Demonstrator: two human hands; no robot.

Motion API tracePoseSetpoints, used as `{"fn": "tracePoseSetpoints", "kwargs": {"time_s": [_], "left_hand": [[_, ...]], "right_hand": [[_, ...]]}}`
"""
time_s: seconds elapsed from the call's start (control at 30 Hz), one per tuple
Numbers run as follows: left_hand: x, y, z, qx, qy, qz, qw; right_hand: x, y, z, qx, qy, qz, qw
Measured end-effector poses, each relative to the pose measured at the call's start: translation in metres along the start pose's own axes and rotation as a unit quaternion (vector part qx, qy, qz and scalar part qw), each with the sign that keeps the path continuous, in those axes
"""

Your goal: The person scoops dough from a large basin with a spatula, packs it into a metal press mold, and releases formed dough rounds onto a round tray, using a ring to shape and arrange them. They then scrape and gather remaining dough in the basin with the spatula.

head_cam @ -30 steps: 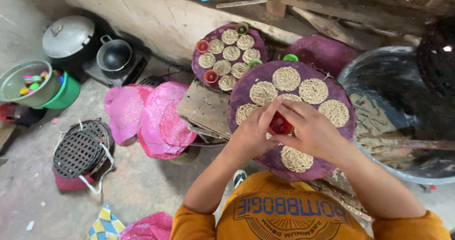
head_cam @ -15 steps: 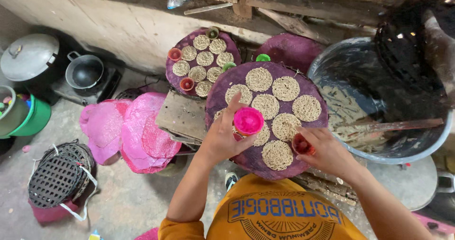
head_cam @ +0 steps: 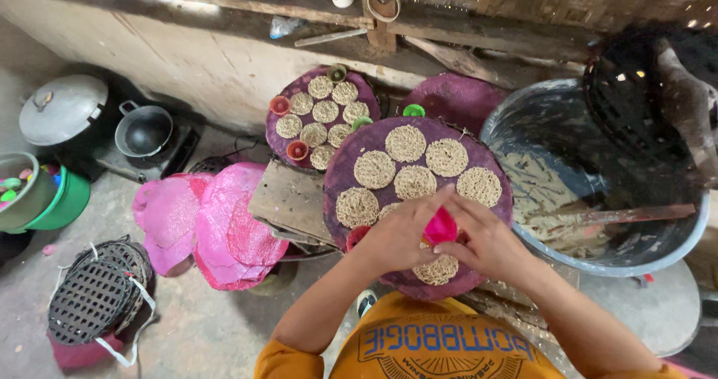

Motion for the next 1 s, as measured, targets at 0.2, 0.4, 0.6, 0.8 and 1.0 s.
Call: {"fn": "tracePoseSetpoints", "kwargs": {"time_s": [0.2, 0.4, 0.6, 0.8, 1.0], "left_hand": [[0.005, -0.003, 0.023, 0.001, -0.022, -0.009, 1.0], [-0.001, -0.059, 0.09, 0.002, -0.133, -0.179, 0.975], [-0.007, -0.083, 0.163, -0.227, -0.22, -0.293, 0.902], [0.0, -0.088, 0.183, -0.133, -0.293, -0.307, 0.896], [0.041, -0.079, 0.177, 0.012, -0.259, -0.241, 0.935]], "right_hand": [[0.035, -0.022, -0.009, -0.035, -0.018, -0.038, 0.998], [0.076, -0.084, -0.075, -0.126, 0.085, -0.126, 0.98], [0.089, -0.071, -0.086, -0.173, 0.091, -0.082, 0.977], [0.089, -0.062, -0.082, -0.216, 0.071, -0.068, 0.972], [0.07, -0.069, -0.091, -0.192, 0.052, -0.151, 0.968]]}}
Point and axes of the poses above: each hand's wrist, its own x-axis towards the middle knuckle, its own y-axis out of the palm, z = x × y, the point moved 7 cm from there along x, towards the middle knuckle, and after that the axes turned 10 degrees about x, right-handed, at the moved point
